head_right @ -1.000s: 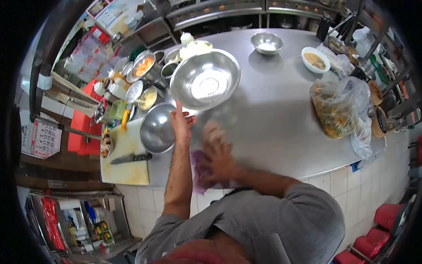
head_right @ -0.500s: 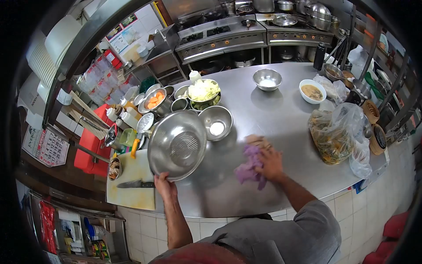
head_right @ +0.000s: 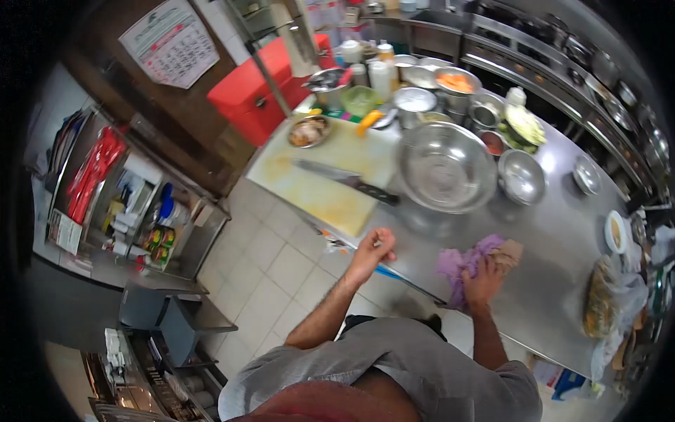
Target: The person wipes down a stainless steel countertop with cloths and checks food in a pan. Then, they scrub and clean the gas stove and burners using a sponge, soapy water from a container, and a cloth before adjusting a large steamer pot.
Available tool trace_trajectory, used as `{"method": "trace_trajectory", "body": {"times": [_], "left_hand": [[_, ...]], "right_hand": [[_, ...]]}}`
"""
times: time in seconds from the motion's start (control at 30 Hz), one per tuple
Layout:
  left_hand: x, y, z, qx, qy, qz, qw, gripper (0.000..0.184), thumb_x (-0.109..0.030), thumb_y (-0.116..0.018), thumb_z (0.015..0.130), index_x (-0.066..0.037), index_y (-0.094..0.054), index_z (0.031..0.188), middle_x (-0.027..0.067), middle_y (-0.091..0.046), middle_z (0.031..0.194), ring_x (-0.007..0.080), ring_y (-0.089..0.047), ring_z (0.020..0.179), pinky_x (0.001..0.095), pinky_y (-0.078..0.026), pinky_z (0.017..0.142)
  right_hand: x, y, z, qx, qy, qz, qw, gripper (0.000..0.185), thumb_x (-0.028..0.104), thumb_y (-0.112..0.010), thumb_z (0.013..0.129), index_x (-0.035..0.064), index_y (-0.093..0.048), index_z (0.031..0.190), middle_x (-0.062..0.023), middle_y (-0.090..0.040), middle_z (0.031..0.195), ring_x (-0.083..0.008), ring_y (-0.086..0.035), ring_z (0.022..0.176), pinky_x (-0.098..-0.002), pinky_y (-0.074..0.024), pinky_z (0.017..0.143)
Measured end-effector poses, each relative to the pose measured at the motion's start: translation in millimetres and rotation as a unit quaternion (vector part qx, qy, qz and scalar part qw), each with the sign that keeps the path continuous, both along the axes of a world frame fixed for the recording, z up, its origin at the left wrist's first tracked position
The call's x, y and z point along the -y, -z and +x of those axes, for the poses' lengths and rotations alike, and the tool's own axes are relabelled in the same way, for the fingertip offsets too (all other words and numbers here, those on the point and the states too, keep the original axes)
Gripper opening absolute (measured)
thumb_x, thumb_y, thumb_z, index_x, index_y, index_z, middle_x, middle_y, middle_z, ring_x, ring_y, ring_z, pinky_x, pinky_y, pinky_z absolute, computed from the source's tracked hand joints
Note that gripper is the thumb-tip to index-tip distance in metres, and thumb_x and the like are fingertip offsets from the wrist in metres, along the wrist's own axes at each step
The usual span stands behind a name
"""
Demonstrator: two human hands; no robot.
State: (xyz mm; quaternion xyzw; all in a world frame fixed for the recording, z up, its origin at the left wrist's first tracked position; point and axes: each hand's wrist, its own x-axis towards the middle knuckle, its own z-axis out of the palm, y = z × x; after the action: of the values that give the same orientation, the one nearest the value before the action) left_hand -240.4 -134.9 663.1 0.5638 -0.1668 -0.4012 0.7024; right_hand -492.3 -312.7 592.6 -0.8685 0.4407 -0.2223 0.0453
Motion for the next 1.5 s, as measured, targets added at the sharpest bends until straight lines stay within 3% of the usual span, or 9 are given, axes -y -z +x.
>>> {"method": "trace_trajectory", "body": {"times": [0.3,0.43,0.67,0.73,0.8,1.0,1.1,1.3,1.5], "left_hand": [[-186.3,9.2,152.2,0.065,-0.106,0.058,0.991,0.019,-0.019,-0.062,0.086,-0.005,-0.056,0.099,0.0012,-0.055,0.086,0.0100,-0.054,0.065,0.0249,-0.048,0.062],[-217.6,15.5,213.7,0.061,-0.137,0.082,0.985,0.020,-0.020,-0.063,0.086,-0.006,-0.056,0.098,0.0004,-0.054,0.085,0.0095,-0.053,0.065,0.0248,-0.048,0.061],[-221.0,25.4,327.4,0.146,-0.074,0.104,0.981,0.019,-0.020,-0.063,0.085,-0.006,-0.055,0.095,0.0004,-0.053,0.084,0.0099,-0.052,0.063,0.0245,-0.047,0.061],[-228.1,41.0,357.7,0.199,-0.062,0.120,0.971,0.018,-0.019,-0.063,0.085,-0.007,-0.055,0.094,0.0006,-0.054,0.083,0.0102,-0.052,0.062,0.0246,-0.047,0.060],[-249.8,59.6,392.7,0.151,-0.095,0.164,0.970,0.018,-0.019,-0.062,0.085,-0.006,-0.055,0.094,0.0016,-0.054,0.084,0.0114,-0.053,0.062,0.0256,-0.048,0.060],[-361.8,218.5,465.4,-0.036,-0.126,0.252,0.959,0.020,-0.018,-0.059,0.083,-0.002,-0.057,0.094,0.0076,-0.056,0.085,0.0178,-0.057,0.062,0.0309,-0.052,0.050],[-422.4,298.1,479.3,0.047,0.037,0.399,0.915,0.019,-0.018,-0.054,0.084,-0.001,-0.059,0.091,0.0114,-0.058,0.077,0.0233,-0.060,0.065,0.0366,-0.053,0.053],[-448.6,319.5,529.4,-0.116,0.070,0.467,0.874,0.019,-0.019,-0.053,0.084,-0.001,-0.058,0.089,0.0121,-0.058,0.076,0.0263,-0.061,0.064,0.0394,-0.051,0.050],[-432.4,327.8,582.0,-0.143,0.009,0.432,0.891,0.019,-0.020,-0.053,0.085,-0.002,-0.057,0.088,0.0128,-0.058,0.074,0.0293,-0.062,0.063,0.0423,-0.049,0.048]], "right_hand": [[-25.1,-22.0,94.4,0.096,0.166,0.123,0.974,0.049,0.022,-0.068,0.068,0.0040,-0.058,0.112,-0.0176,-0.059,0.106,-0.0320,-0.058,0.097,-0.0396,-0.0459,0.082],[-109.5,-167.9,175.6,0.211,0.080,0.426,0.876,0.042,0.012,-0.062,0.067,-0.0005,-0.059,0.108,-0.0163,-0.064,0.089,-0.0265,-0.061,0.084,-0.0322,-0.0475,0.078],[-118.2,-140.0,340.3,0.209,-0.093,0.240,0.943,0.050,0.016,-0.067,0.063,0.0004,-0.058,0.109,-0.0163,-0.060,0.106,-0.0296,-0.058,0.094,-0.0350,-0.0460,0.083],[-105.0,-139.6,376.6,0.032,-0.134,0.156,0.978,0.056,0.020,-0.068,0.064,0.0009,-0.054,0.115,-0.0168,-0.058,0.111,-0.0340,-0.055,0.102,-0.0377,-0.0426,0.089],[-58.0,-145.8,403.7,0.168,-0.112,-0.035,0.979,0.060,0.019,-0.071,0.067,0.0008,-0.050,0.120,-0.0176,-0.055,0.115,-0.0344,-0.052,0.107,-0.0396,-0.0395,0.093],[95.0,-384.3,405.7,0.712,0.003,-0.201,0.672,0.067,0.021,-0.077,0.073,-0.0059,-0.038,0.119,-0.0143,-0.059,0.096,-0.0173,-0.057,0.085,-0.0265,-0.0464,0.066],[158.1,-435.6,387.6,0.801,-0.121,0.006,0.587,0.057,0.022,-0.078,0.072,-0.0028,-0.043,0.110,-0.0103,-0.060,0.084,-0.0171,-0.057,0.064,-0.0296,-0.0473,0.053],[110.6,-427.5,400.2,0.793,0.005,-0.089,0.603,0.030,0.008,-0.075,0.070,-0.0031,-0.059,0.093,-0.0122,-0.064,0.086,-0.0167,-0.061,0.071,-0.0326,-0.0488,0.054],[53.2,-446.1,336.8,0.595,0.109,-0.338,0.721,0.062,0.002,-0.074,0.070,0.0013,-0.041,0.123,-0.0115,-0.059,0.089,-0.0156,-0.058,0.061,-0.0225,-0.0447,0.041]]}}
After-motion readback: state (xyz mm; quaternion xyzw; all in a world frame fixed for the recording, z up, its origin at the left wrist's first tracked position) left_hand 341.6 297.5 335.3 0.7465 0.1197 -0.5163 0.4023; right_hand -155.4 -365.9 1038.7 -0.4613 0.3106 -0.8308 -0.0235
